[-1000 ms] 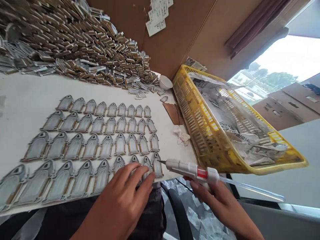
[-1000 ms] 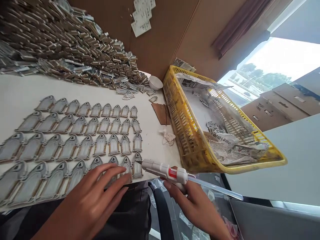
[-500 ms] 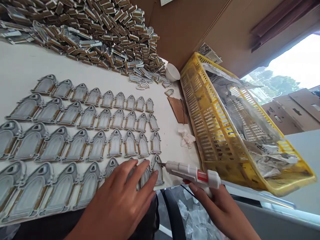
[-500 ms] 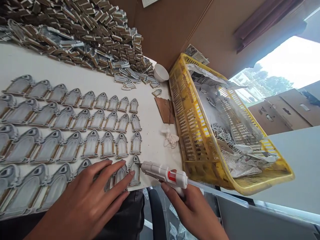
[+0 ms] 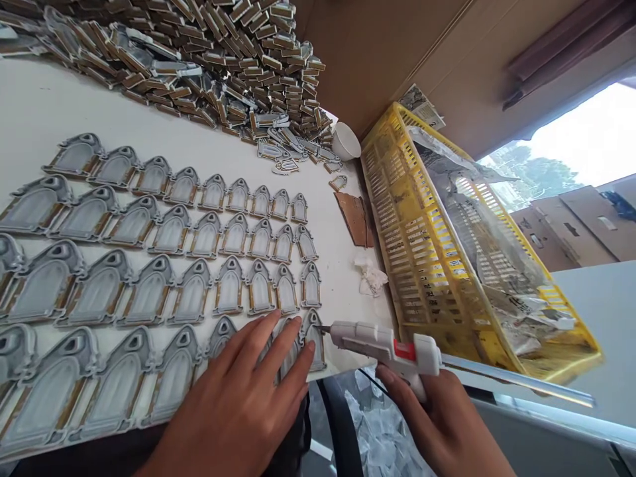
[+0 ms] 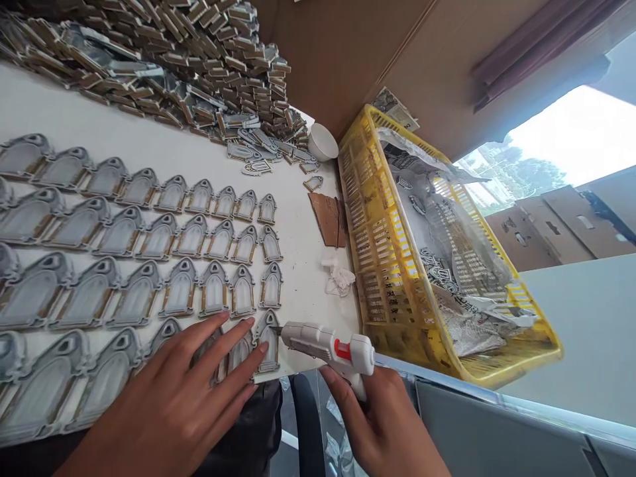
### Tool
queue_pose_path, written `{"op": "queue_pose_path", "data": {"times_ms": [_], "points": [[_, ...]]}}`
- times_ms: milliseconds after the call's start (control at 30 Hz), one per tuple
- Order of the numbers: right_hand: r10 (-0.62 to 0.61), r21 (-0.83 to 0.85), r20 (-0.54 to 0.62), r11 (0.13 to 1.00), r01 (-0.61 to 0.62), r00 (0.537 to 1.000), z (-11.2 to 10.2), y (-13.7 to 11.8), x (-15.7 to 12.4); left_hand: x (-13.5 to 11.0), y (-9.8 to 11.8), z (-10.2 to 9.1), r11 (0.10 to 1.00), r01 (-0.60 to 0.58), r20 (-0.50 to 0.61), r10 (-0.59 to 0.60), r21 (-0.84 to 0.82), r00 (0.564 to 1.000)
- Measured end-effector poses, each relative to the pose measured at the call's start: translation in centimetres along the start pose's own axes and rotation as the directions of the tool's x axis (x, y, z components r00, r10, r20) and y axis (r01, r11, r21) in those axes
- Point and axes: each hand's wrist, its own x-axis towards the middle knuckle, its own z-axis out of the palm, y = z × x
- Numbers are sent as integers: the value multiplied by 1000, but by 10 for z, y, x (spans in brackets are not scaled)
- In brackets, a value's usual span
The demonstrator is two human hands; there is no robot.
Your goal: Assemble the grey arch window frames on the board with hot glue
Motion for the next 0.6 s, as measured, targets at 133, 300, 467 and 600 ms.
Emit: {"op": "queue_pose_path", "data": {"times_ms": [133, 300, 467, 600], "points": [[-138, -74, 47, 987, 141, 989, -19, -10, 9, 1, 1, -1, 1000, 0, 14, 0, -1, 1000], [-409, -208, 150, 877, 433, 900, -53, -46, 35, 4, 3, -6, 1000, 23, 30, -23, -7, 999], [-393, -182, 265, 876, 446, 881, -78, -49, 47, 8, 0, -10, 1000, 19, 39, -19, 3, 999], [-244, -79, 113, 964, 254, 963, -74, -21, 31, 8, -2, -9, 1000, 11, 47, -10, -11, 999]]}}
